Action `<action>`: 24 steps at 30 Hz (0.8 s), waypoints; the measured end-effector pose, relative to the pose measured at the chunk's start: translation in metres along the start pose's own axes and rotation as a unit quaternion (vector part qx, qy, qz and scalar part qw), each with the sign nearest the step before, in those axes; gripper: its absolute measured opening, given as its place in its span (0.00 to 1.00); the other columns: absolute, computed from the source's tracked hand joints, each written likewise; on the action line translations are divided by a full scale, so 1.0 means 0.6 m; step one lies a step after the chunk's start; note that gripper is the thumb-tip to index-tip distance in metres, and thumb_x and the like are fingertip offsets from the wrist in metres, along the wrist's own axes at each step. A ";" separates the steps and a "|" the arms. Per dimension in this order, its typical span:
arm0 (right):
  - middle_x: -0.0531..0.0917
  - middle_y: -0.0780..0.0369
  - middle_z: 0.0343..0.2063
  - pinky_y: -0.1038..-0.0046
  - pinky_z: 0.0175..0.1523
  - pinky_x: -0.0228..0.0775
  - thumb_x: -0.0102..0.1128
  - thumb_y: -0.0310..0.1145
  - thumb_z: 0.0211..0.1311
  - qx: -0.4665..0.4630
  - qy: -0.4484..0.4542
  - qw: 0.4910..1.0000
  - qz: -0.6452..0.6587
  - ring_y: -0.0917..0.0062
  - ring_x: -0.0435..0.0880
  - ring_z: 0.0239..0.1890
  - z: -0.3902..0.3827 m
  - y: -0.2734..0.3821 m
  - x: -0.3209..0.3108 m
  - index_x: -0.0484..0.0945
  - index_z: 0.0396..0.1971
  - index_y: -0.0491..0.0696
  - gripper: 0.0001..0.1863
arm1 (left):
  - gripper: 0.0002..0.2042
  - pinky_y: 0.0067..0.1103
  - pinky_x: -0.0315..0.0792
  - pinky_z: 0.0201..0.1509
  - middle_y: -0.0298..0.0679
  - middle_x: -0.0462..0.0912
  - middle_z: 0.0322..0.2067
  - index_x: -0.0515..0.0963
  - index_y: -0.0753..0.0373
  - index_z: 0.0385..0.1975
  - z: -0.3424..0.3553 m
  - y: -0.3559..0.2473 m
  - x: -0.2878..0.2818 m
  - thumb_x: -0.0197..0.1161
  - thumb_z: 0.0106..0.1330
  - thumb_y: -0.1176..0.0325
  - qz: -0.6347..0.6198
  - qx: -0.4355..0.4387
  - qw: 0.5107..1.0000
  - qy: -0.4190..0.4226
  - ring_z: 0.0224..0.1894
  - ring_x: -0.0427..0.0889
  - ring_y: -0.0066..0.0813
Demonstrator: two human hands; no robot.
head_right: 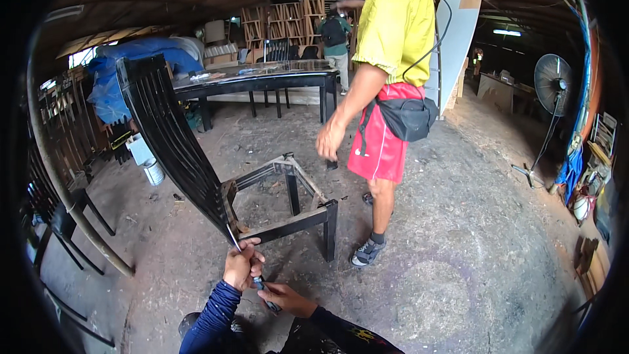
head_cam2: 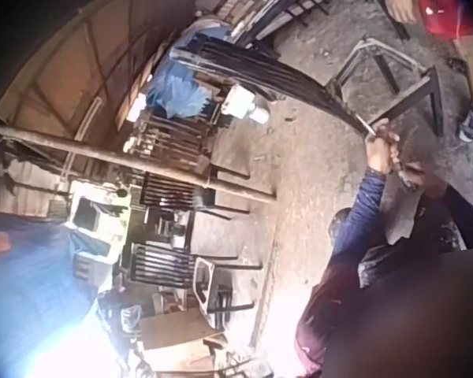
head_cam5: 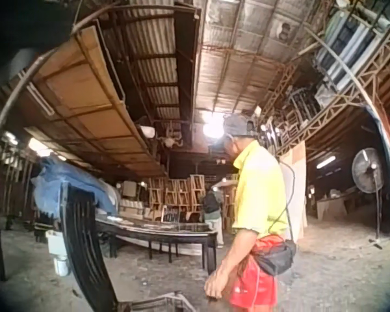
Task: Repairing a wooden chair frame using a screwdriver to adjust components.
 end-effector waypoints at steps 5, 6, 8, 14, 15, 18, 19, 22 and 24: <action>0.69 0.69 0.19 0.80 0.27 0.60 0.49 0.39 0.74 -0.046 -0.061 0.985 0.156 0.85 0.67 0.20 -0.009 0.000 0.027 0.73 0.44 0.44 0.13 | 0.15 0.21 0.61 0.15 0.39 0.77 0.21 0.72 0.63 0.46 0.000 -0.029 -0.036 0.49 0.76 0.57 -0.056 0.094 0.990 -0.087 0.13 0.67 0.23; 0.68 0.69 0.18 0.81 0.25 0.59 0.49 0.37 0.74 -0.035 -0.082 0.979 0.182 0.85 0.66 0.18 -0.011 -0.003 0.027 0.72 0.44 0.43 0.12 | 0.17 0.21 0.61 0.15 0.39 0.77 0.21 0.73 0.64 0.45 0.000 -0.035 -0.039 0.47 0.76 0.55 -0.082 0.118 0.987 -0.076 0.13 0.68 0.23; 0.68 0.69 0.18 0.81 0.25 0.59 0.49 0.37 0.74 -0.051 -0.084 0.978 0.185 0.85 0.66 0.18 -0.012 0.002 0.031 0.72 0.43 0.43 0.12 | 0.18 0.21 0.62 0.16 0.39 0.77 0.21 0.73 0.64 0.44 0.003 -0.041 -0.048 0.46 0.77 0.53 -0.111 0.125 0.983 -0.077 0.14 0.68 0.24; 0.70 0.69 0.19 0.81 0.25 0.61 0.50 0.35 0.72 -0.048 -0.130 0.981 0.134 0.86 0.67 0.18 -0.028 0.001 0.033 0.74 0.48 0.42 0.13 | 0.22 0.23 0.63 0.18 0.39 0.77 0.19 0.76 0.66 0.33 0.016 -0.038 -0.053 0.44 0.77 0.53 -0.100 0.086 0.989 -0.060 0.14 0.69 0.26; 0.70 0.69 0.19 0.82 0.24 0.61 0.50 0.35 0.72 -0.022 -0.164 0.981 0.101 0.86 0.67 0.17 -0.034 -0.008 0.030 0.74 0.51 0.41 0.15 | 0.20 0.22 0.65 0.17 0.39 0.78 0.19 0.76 0.67 0.33 0.018 -0.033 -0.053 0.47 0.76 0.54 -0.112 0.062 0.990 -0.062 0.14 0.71 0.27; 0.75 0.68 0.23 0.82 0.24 0.63 0.56 0.30 0.67 -0.052 -0.200 0.974 0.092 0.87 0.70 0.17 -0.050 -0.027 0.031 0.70 0.61 0.42 0.23 | 0.18 0.22 0.68 0.18 0.41 0.79 0.19 0.77 0.67 0.32 0.026 -0.045 -0.058 0.51 0.75 0.57 -0.046 0.107 0.990 -0.083 0.15 0.75 0.30; 0.76 0.67 0.24 0.82 0.25 0.64 0.59 0.28 0.66 -0.059 -0.230 0.967 0.089 0.87 0.70 0.18 -0.055 -0.038 0.028 0.69 0.63 0.43 0.25 | 0.17 0.22 0.69 0.18 0.41 0.80 0.19 0.77 0.67 0.32 0.029 -0.048 -0.064 0.51 0.74 0.58 -0.028 0.112 0.988 -0.100 0.15 0.76 0.31; 0.79 0.67 0.27 0.80 0.30 0.69 0.61 0.26 0.64 -0.137 -0.299 0.941 -0.074 0.86 0.73 0.23 -0.061 -0.050 0.014 0.71 0.62 0.45 0.26 | 0.16 0.20 0.68 0.20 0.39 0.77 0.16 0.77 0.65 0.28 0.029 -0.096 -0.113 0.55 0.73 0.59 -0.001 0.274 0.932 -0.237 0.15 0.74 0.26; 0.79 0.68 0.27 0.80 0.34 0.70 0.61 0.28 0.64 -0.141 -0.349 0.917 -0.132 0.86 0.75 0.27 -0.069 -0.070 0.009 0.73 0.60 0.44 0.23 | 0.08 0.21 0.73 0.31 0.32 0.75 0.22 0.76 0.63 0.32 0.024 -0.132 -0.145 0.62 0.69 0.65 0.046 0.379 0.881 -0.280 0.25 0.76 0.21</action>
Point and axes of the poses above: each hand's wrist, its own z-axis towards the middle knuckle, its own x-axis out of the palm, y = z × x, the point moved 6 cm from there along z, towards the middle knuckle
